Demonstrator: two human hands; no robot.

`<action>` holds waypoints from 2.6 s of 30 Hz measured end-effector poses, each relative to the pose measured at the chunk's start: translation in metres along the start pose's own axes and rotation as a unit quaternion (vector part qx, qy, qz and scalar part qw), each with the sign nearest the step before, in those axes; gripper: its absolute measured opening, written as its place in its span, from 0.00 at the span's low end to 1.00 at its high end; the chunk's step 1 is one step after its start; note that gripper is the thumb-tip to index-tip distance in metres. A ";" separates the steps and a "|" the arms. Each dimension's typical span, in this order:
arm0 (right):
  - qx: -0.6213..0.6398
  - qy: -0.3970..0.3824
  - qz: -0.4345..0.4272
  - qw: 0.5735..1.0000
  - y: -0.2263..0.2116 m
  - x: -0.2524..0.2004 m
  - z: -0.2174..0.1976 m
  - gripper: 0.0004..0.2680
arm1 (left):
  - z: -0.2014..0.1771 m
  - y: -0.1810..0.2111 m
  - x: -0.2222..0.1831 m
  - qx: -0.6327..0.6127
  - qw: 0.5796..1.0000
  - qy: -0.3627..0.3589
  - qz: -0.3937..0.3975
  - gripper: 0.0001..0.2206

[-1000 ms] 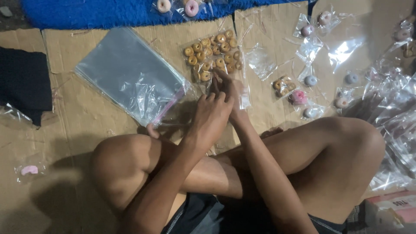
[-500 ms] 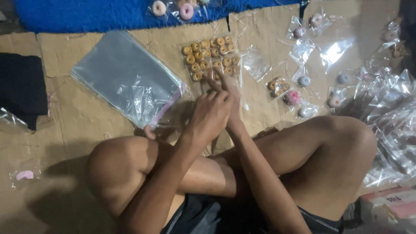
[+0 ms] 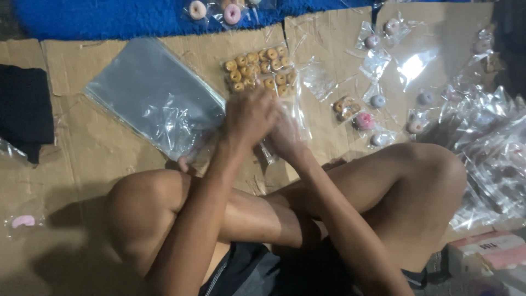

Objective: The person organizes and places small colorful toy donuts into clear plastic bags by hand while sitting on the floor.

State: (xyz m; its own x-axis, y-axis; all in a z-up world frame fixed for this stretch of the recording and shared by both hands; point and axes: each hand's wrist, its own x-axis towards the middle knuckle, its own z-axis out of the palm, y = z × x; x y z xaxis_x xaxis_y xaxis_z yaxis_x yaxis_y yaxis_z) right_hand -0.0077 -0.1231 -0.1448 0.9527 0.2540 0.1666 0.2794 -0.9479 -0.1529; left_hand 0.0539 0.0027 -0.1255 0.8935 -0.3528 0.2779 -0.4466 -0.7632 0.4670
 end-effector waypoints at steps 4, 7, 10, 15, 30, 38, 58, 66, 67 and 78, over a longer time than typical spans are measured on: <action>-0.064 -0.098 -0.112 0.987 0.018 -0.015 -0.043 0.28 | -0.035 0.002 0.015 0.038 0.999 0.022 0.015 0.17; -0.006 -0.212 -0.166 0.963 0.001 -0.022 -0.137 0.38 | -0.034 0.005 0.012 0.017 1.000 -0.013 0.008 0.25; 0.187 -0.380 -0.004 0.906 0.011 -0.028 -0.215 0.22 | -0.030 0.002 -0.002 0.020 0.996 -0.087 -0.029 0.22; -0.052 -0.182 0.087 0.978 0.183 -0.026 -0.135 0.20 | -0.034 0.028 0.003 0.018 0.993 -0.116 -0.012 0.31; 0.290 -0.035 0.125 0.948 0.107 -0.025 -0.161 0.08 | 0.014 0.023 -0.041 0.084 0.970 -0.196 0.117 0.33; 0.286 -0.077 -0.015 0.955 0.010 -0.047 -0.177 0.07 | -0.021 0.031 -0.035 -0.019 0.972 -0.232 0.025 0.04; 0.046 0.039 -0.101 0.993 -0.008 -0.051 -0.156 0.14 | -0.063 0.065 -0.014 -0.058 0.994 -0.057 0.071 0.10; -0.127 -0.129 -0.065 0.981 0.010 -0.060 -0.093 0.26 | -0.076 0.080 -0.021 0.042 0.983 -0.048 0.174 0.03; -0.128 -0.130 -0.066 0.981 0.009 -0.057 -0.090 0.26 | -0.078 0.081 -0.020 0.041 0.983 -0.047 0.174 0.03; -0.210 -0.221 0.061 0.950 0.000 -0.023 -0.083 0.31 | -0.087 0.093 -0.012 0.061 0.978 -0.128 0.156 0.09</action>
State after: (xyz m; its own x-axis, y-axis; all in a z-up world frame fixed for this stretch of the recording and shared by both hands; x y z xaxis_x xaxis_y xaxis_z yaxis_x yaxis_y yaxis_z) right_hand -0.0391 -0.1449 -0.0681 0.9578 0.1053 -0.2673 0.1803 -0.9448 0.2737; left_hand -0.0021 -0.0167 -0.0123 0.7043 -0.6907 0.1641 -0.7041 -0.6502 0.2855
